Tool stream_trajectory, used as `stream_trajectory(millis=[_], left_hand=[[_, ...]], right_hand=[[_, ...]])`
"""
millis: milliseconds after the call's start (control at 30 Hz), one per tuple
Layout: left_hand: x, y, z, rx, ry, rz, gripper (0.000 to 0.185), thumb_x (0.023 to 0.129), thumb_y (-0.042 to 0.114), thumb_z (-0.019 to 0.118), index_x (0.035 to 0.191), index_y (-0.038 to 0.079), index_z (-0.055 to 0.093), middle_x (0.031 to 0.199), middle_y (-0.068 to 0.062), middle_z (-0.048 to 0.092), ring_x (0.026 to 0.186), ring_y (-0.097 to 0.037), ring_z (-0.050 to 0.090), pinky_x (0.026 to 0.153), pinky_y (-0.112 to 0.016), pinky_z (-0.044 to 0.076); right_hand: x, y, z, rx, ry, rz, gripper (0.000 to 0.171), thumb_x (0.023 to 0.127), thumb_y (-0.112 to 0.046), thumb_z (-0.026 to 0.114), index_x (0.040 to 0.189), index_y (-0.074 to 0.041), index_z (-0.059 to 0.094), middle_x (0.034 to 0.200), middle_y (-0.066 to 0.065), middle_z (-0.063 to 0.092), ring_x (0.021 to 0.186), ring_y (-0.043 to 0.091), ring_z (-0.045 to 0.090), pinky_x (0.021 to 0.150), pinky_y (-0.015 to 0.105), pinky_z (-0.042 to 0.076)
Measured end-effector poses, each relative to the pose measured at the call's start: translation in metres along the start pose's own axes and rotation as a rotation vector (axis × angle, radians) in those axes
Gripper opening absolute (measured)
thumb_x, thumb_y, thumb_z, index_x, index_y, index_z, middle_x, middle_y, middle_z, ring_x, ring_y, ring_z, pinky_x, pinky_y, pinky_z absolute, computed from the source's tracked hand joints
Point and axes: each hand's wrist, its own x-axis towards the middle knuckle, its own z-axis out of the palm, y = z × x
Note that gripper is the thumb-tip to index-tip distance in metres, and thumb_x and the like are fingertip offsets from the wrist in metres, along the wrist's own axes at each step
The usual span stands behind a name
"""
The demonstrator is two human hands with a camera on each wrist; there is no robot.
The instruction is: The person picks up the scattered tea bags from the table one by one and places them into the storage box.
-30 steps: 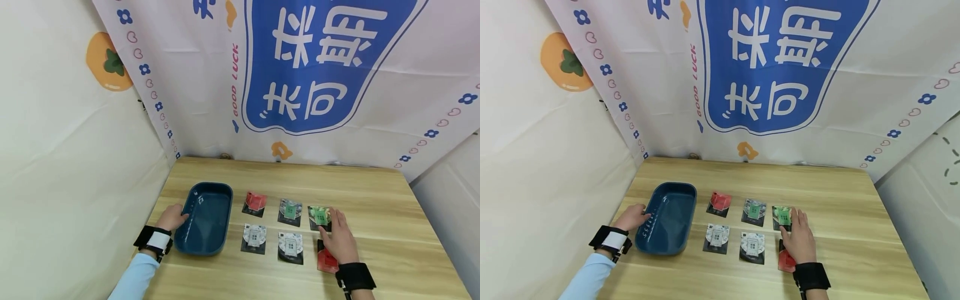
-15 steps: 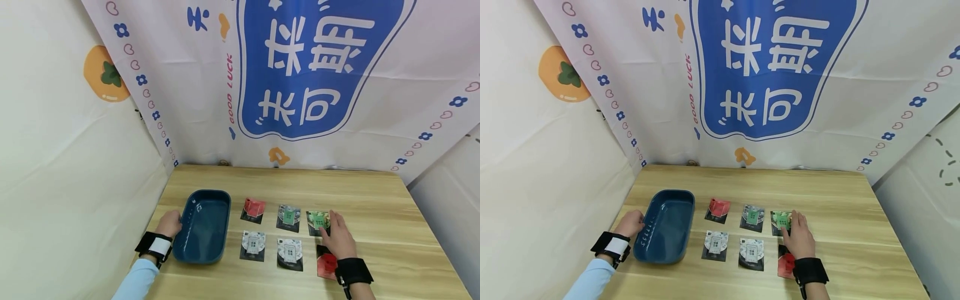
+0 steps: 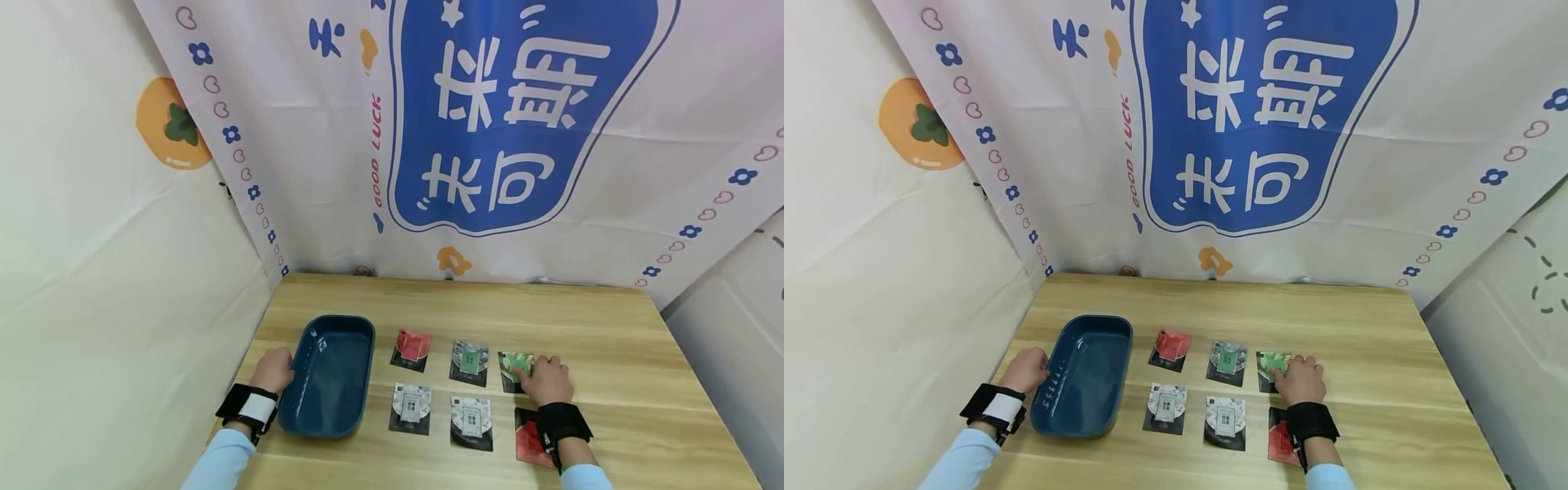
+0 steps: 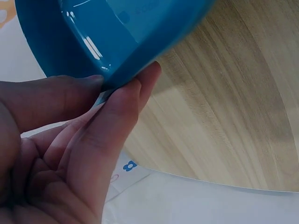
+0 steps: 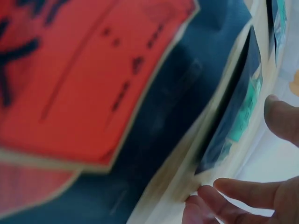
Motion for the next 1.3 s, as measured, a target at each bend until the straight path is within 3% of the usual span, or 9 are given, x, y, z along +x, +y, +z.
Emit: stream_trajectory(millis=[167, 333, 600, 767, 967, 1133, 1300], left_hand=[[-0.002, 0.002, 0.0, 0.002, -0.014, -0.016, 0.036, 0.081, -0.006, 0.063, 0.06, 0.011, 0.041, 0.055, 0.003, 0.032, 0.049, -0.013, 0.034, 0.049, -0.026, 0.027], [-0.002, 0.002, 0.0, 0.005, -0.016, -0.005, 0.032, 0.081, -0.006, 0.064, 0.061, 0.01, 0.044, 0.055, 0.003, 0.034, 0.049, -0.013, 0.036, 0.048, -0.025, 0.028], [-0.001, -0.002, 0.001, 0.011, -0.013, 0.016, 0.036, 0.079, -0.007, 0.061, 0.06, 0.012, 0.039, 0.054, 0.004, 0.031, 0.049, -0.013, 0.034, 0.048, -0.025, 0.027], [-0.001, -0.003, 0.0, 0.01, -0.016, 0.013, 0.031, 0.079, -0.008, 0.061, 0.062, 0.01, 0.043, 0.055, 0.003, 0.033, 0.049, -0.014, 0.037, 0.048, -0.026, 0.029], [0.0, -0.003, 0.001, 0.019, -0.012, 0.029, 0.025, 0.077, -0.008, 0.062, 0.063, 0.007, 0.048, 0.056, 0.001, 0.039, 0.052, -0.016, 0.041, 0.049, -0.028, 0.031], [0.0, -0.002, 0.001, 0.031, -0.013, 0.044, 0.019, 0.077, -0.008, 0.062, 0.066, 0.004, 0.053, 0.058, -0.003, 0.048, 0.054, -0.018, 0.046, 0.05, -0.029, 0.035], [0.0, -0.001, -0.001, 0.034, -0.014, 0.04, 0.017, 0.078, -0.007, 0.062, 0.066, 0.003, 0.054, 0.059, -0.004, 0.049, 0.054, -0.018, 0.047, 0.051, -0.03, 0.036]], right_hand=[[0.001, -0.003, 0.006, 0.001, 0.032, 0.038, 0.06, 0.087, -0.034, 0.074, 0.11, 0.018, 0.054, 0.11, 0.039, 0.051, 0.101, 0.054, 0.051, 0.073, 0.06, 0.05], [0.006, -0.001, 0.01, 0.041, 0.045, 0.053, 0.058, 0.084, -0.026, 0.077, 0.114, 0.017, 0.05, 0.112, 0.038, 0.052, 0.102, 0.054, 0.053, 0.076, 0.06, 0.049], [0.012, 0.002, 0.011, 0.145, 0.023, 0.031, 0.037, 0.089, -0.012, 0.067, 0.114, 0.007, 0.048, 0.08, 0.028, 0.062, 0.064, 0.044, 0.061, 0.051, 0.048, 0.044], [0.009, -0.004, 0.008, 0.195, 0.081, -0.017, 0.027, 0.093, -0.009, 0.06, 0.112, 0.01, 0.054, 0.084, 0.031, 0.063, 0.069, 0.047, 0.062, 0.056, 0.052, 0.047], [0.008, -0.011, 0.003, 0.221, 0.102, -0.026, 0.03, 0.092, -0.009, 0.061, 0.112, 0.013, 0.059, 0.092, 0.034, 0.065, 0.077, 0.049, 0.063, 0.066, 0.056, 0.049], [0.009, -0.02, -0.004, 0.211, 0.148, -0.017, 0.029, 0.091, -0.012, 0.065, 0.107, 0.012, 0.064, 0.078, 0.027, 0.067, 0.066, 0.041, 0.063, 0.062, 0.054, 0.048], [0.009, -0.031, -0.011, 0.248, 0.187, -0.048, 0.03, 0.091, -0.011, 0.067, 0.109, 0.012, 0.065, 0.057, 0.017, 0.059, 0.053, 0.032, 0.057, 0.055, 0.045, 0.043]])
